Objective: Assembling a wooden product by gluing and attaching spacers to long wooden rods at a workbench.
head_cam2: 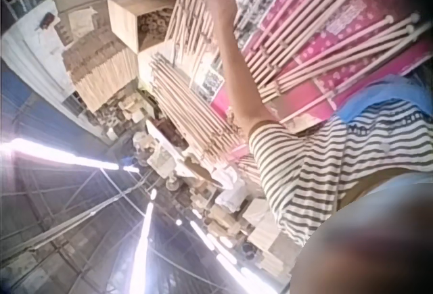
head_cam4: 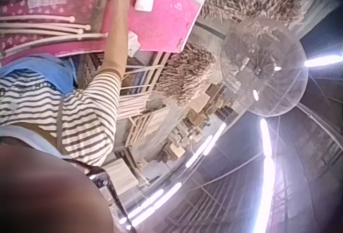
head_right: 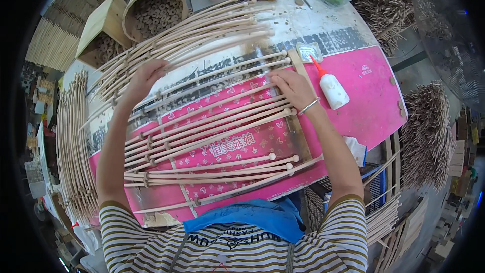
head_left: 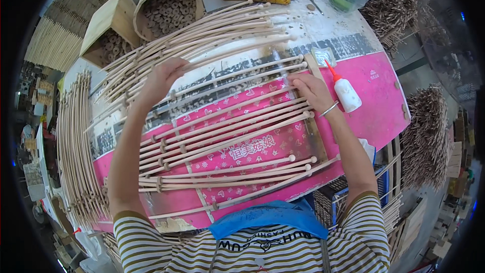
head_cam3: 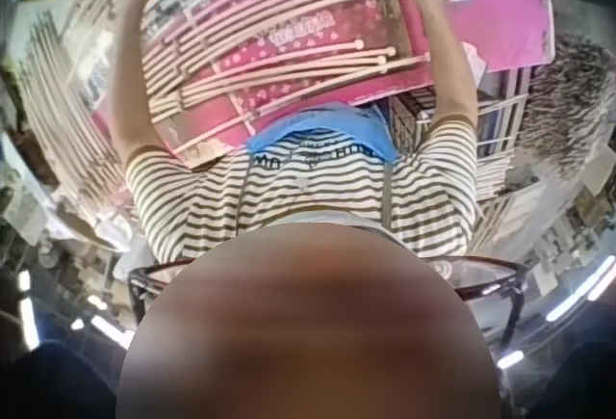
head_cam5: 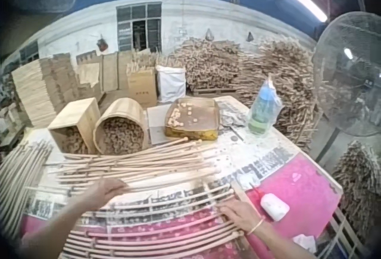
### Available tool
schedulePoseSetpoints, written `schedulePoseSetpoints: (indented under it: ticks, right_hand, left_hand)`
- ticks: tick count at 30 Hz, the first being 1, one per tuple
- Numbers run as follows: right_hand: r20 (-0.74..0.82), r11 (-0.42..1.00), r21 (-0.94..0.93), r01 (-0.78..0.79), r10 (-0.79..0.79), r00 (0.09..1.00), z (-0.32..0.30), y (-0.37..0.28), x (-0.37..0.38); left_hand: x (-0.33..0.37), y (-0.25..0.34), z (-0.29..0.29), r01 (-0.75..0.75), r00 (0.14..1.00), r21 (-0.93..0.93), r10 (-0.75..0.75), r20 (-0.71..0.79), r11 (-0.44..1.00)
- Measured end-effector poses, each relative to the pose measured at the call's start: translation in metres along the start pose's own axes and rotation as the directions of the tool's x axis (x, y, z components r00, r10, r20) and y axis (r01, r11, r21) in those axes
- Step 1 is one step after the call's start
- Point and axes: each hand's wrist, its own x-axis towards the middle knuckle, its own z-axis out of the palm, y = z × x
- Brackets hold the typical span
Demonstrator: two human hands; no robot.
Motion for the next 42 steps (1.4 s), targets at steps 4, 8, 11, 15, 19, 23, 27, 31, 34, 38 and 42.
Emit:
schedulePoseSetpoints:
  ticks: [4, 8, 11, 15, 19, 23, 27, 31, 34, 38, 42]
  right_hand:
    - [-0.046, 0.999, -0.004, 0.042, -0.042, 0.998, 0.000, 0.001, -0.001]
    - [-0.089, 0.992, -0.072, 0.103, -0.109, 0.990, -0.004, 0.000, 0.002]
    - [-0.185, 0.999, -0.041, 0.016, -0.023, 0.982, -0.012, -0.002, 0.010]
    - [-0.389, 0.997, 0.077, 0.016, 0.015, 0.921, -0.014, 0.005, 0.026]
    - [-0.419, 0.999, 0.032, 0.035, -0.019, 0.908, -0.008, 0.009, 0.031]
    - [-0.449, 1.000, 0.017, -0.011, 0.018, 0.893, -0.018, 0.024, 0.036]
    - [-0.428, 0.999, 0.049, 0.011, 0.011, 0.904, -0.032, 0.001, 0.019]
    - [-0.097, 0.999, 0.033, 0.025, -0.021, 0.995, -0.026, -0.024, -0.014]
    - [0.152, 0.954, -0.206, 0.217, -0.188, 0.970, -0.023, -0.038, -0.038]
    - [0.215, 0.865, -0.371, 0.339, -0.275, 0.937, -0.011, -0.044, -0.058]
    - [0.124, 0.835, -0.423, 0.352, -0.332, 0.935, -0.006, -0.036, -0.067]
  left_hand:
    - [0.037, -0.023, 0.043, 0.106, 0.985, -0.046, -0.098, 0.145, 0.993]
    - [0.046, -0.037, 0.071, 0.139, 0.966, -0.128, -0.106, 0.236, 0.982]
    - [0.039, -0.038, 0.072, 0.140, 0.964, -0.164, -0.097, 0.247, 0.976]
    - [0.035, -0.035, 0.073, 0.106, 0.970, -0.122, -0.075, 0.232, 0.987]
    - [0.034, -0.047, 0.072, 0.107, 0.988, -0.069, -0.098, 0.120, 0.992]
    - [0.033, -0.028, 0.090, -0.031, 0.999, 0.235, 0.020, 0.046, 0.972]
    - [0.017, -0.008, 0.091, -0.162, 0.987, 0.301, 0.153, 0.054, 0.940]
    - [-0.005, -0.021, 0.083, -0.124, 0.991, 0.123, 0.118, 0.056, 0.985]
    - [-0.020, -0.013, 0.083, -0.108, 0.994, 0.091, 0.108, 0.004, 0.990]
    - [-0.045, 0.002, 0.080, -0.116, 0.978, 0.198, 0.147, -0.150, 0.973]
    - [-0.076, 0.047, 0.082, -0.225, 0.954, 0.153, 0.250, -0.167, 0.962]
